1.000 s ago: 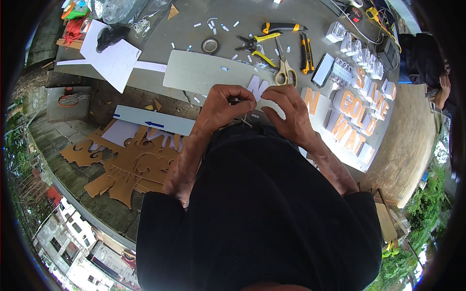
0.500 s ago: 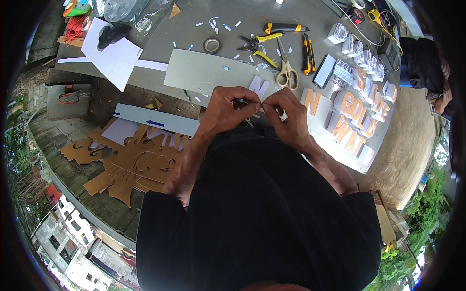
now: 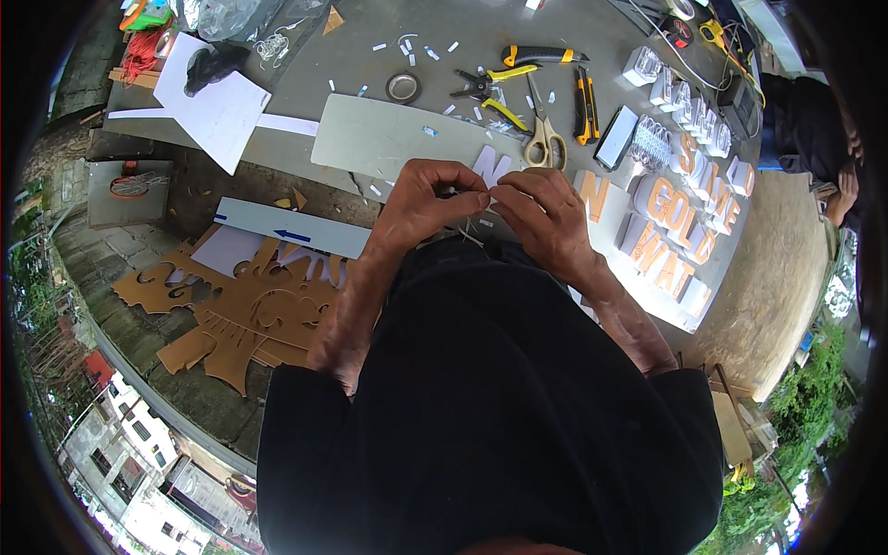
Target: Assembling and wiring LED sign letters on a work table.
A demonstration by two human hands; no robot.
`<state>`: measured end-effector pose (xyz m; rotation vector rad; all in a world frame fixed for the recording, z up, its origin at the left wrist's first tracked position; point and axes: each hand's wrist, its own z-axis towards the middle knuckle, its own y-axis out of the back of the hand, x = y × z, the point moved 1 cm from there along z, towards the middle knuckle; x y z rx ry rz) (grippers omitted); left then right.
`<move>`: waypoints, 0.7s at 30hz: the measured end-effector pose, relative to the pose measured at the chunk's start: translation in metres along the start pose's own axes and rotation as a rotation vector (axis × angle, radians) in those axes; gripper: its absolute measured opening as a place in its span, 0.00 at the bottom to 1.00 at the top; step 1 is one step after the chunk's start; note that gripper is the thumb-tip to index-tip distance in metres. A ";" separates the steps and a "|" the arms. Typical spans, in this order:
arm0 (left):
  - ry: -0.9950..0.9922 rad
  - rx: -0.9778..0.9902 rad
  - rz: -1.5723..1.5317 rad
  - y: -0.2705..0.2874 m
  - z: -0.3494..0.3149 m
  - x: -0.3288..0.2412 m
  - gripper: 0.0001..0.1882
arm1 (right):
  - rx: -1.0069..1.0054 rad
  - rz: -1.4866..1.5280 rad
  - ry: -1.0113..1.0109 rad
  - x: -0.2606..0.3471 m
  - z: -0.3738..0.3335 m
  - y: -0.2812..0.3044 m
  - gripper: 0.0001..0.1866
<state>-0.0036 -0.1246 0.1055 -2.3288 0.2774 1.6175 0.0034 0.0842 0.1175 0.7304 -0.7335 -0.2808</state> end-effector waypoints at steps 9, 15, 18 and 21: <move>-0.151 -0.005 0.164 -0.005 -0.004 -0.004 0.05 | -0.046 0.109 -0.142 0.007 -0.003 -0.003 0.10; -0.145 -0.051 0.149 -0.005 -0.003 0.002 0.04 | 0.313 1.130 -1.077 -0.003 -0.011 0.000 0.07; -0.040 -0.026 0.033 0.001 -0.003 0.004 0.04 | 0.127 0.585 -0.650 0.007 -0.002 0.004 0.08; -0.007 -0.004 -0.025 0.001 -0.002 0.003 0.04 | 0.071 0.241 -0.292 0.002 -0.006 -0.001 0.12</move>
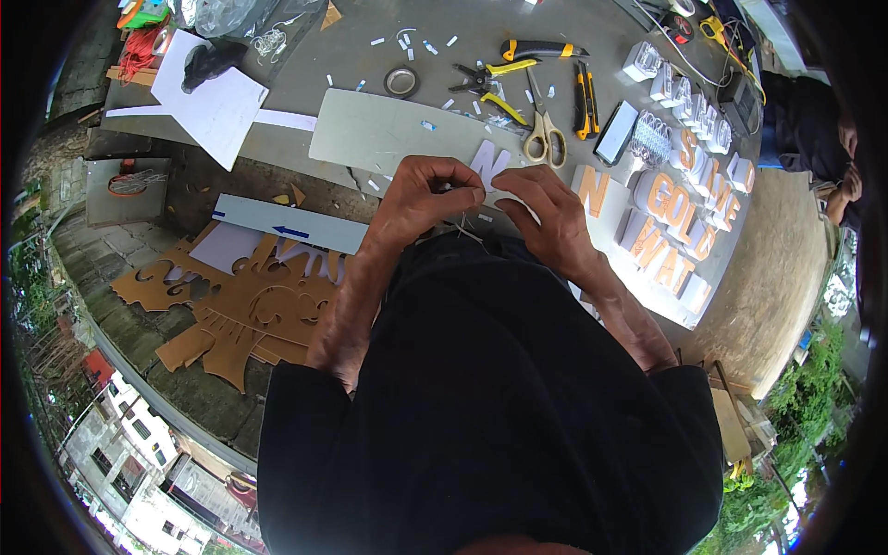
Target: Assembling and wiring LED sign letters on a work table.
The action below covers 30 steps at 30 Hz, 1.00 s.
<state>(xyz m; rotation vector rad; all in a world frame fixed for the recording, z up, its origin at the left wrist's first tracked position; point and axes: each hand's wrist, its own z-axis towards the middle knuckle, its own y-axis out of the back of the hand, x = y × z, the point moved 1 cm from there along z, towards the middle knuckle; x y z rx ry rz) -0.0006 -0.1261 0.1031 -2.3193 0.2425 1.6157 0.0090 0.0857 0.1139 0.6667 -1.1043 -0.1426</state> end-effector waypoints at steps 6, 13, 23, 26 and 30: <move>0.015 0.022 0.008 -0.001 0.000 -0.003 0.05 | -0.044 -0.221 0.315 -0.009 -0.001 -0.004 0.16; -0.196 -0.012 0.212 -0.008 -0.004 -0.002 0.03 | 0.054 0.428 -0.353 0.001 0.000 0.002 0.07; 0.010 0.016 -0.044 -0.003 0.000 0.003 0.04 | -0.064 -0.026 0.068 0.000 -0.004 -0.002 0.14; 0.002 0.021 -0.037 -0.002 0.000 0.004 0.05 | -0.041 -0.179 0.295 -0.002 0.001 -0.001 0.17; 0.024 0.034 0.017 -0.002 0.000 0.001 0.05 | -0.051 -0.209 0.296 -0.006 -0.003 -0.002 0.16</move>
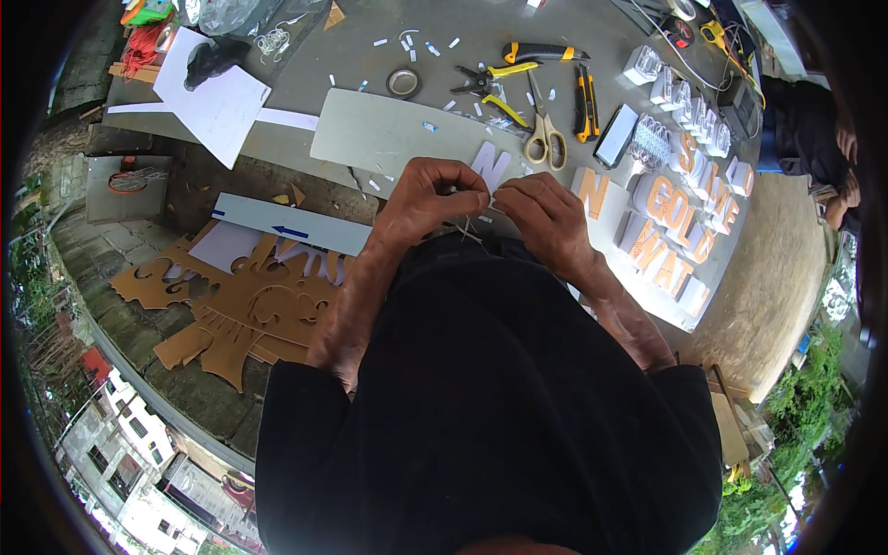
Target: Assembling and wiring LED sign letters on a work table.
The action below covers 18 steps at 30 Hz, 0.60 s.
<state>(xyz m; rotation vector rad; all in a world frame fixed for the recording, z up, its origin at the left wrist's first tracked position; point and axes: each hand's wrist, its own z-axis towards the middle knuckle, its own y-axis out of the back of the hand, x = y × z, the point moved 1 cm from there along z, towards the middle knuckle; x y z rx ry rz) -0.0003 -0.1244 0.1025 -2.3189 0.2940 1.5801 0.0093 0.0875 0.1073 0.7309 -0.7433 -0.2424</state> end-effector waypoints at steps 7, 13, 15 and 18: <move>-0.178 -0.038 0.192 -0.004 -0.005 -0.004 0.05 | 0.148 0.602 -0.698 0.010 -0.003 0.001 0.07; -0.047 -0.062 -0.038 0.000 -0.003 0.002 0.05 | 0.110 0.793 -0.702 0.007 0.000 0.000 0.09; -0.028 -0.055 -0.026 0.002 -0.003 0.002 0.05 | 0.079 0.445 -0.485 0.009 0.001 0.001 0.10; -0.002 -0.040 -0.013 0.001 -0.003 -0.001 0.05 | 0.038 0.231 -0.281 0.005 0.000 0.000 0.13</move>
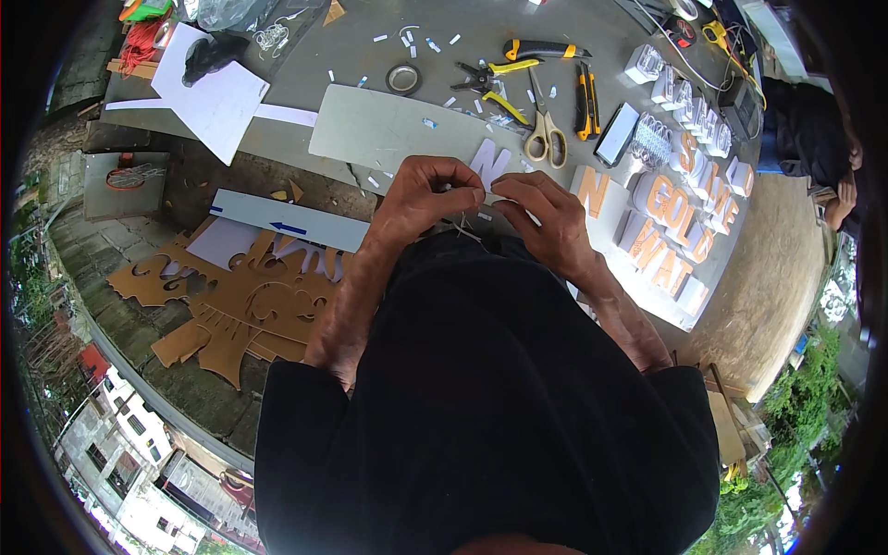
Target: Assembling and wiring LED sign letters on a work table.
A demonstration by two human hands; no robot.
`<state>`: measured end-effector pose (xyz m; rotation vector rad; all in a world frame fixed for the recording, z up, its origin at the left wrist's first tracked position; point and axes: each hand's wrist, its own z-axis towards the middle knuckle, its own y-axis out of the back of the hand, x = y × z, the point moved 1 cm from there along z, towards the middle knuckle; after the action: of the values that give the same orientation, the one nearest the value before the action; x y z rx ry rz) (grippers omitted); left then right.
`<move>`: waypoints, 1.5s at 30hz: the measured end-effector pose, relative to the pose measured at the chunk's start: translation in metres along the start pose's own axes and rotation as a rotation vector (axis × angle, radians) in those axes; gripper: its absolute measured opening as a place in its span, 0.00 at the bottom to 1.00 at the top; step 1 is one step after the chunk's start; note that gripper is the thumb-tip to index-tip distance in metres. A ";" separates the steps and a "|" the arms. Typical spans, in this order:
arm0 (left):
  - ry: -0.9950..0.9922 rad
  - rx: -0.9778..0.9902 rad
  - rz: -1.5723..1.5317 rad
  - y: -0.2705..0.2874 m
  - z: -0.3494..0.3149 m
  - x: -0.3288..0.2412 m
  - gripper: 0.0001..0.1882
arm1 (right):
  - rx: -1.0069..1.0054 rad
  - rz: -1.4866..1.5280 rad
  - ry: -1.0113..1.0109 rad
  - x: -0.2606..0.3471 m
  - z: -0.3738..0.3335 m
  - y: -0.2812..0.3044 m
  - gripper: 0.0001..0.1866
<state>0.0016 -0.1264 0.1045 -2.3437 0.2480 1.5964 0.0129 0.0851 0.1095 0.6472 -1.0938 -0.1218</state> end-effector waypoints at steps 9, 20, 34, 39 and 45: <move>-0.006 0.024 0.052 0.001 0.001 0.005 0.05 | 0.026 -0.217 0.285 -0.001 0.004 0.002 0.09; 0.009 0.002 -0.059 -0.004 0.002 0.007 0.05 | 0.035 0.176 -0.314 0.006 -0.001 0.002 0.08; -0.009 0.033 -0.041 -0.005 0.003 0.012 0.06 | -0.003 0.081 -0.050 0.002 -0.002 -0.001 0.12; -0.016 0.002 -0.053 -0.005 0.003 0.012 0.05 | 0.199 0.797 -0.688 -0.009 -0.003 0.002 0.10; 0.063 0.004 -0.138 0.001 0.005 0.018 0.07 | -0.011 0.067 -0.143 -0.002 0.000 0.000 0.11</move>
<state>0.0035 -0.1254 0.0861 -2.3551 0.1002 1.4589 0.0118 0.0865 0.1079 0.5981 -1.2505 -0.1170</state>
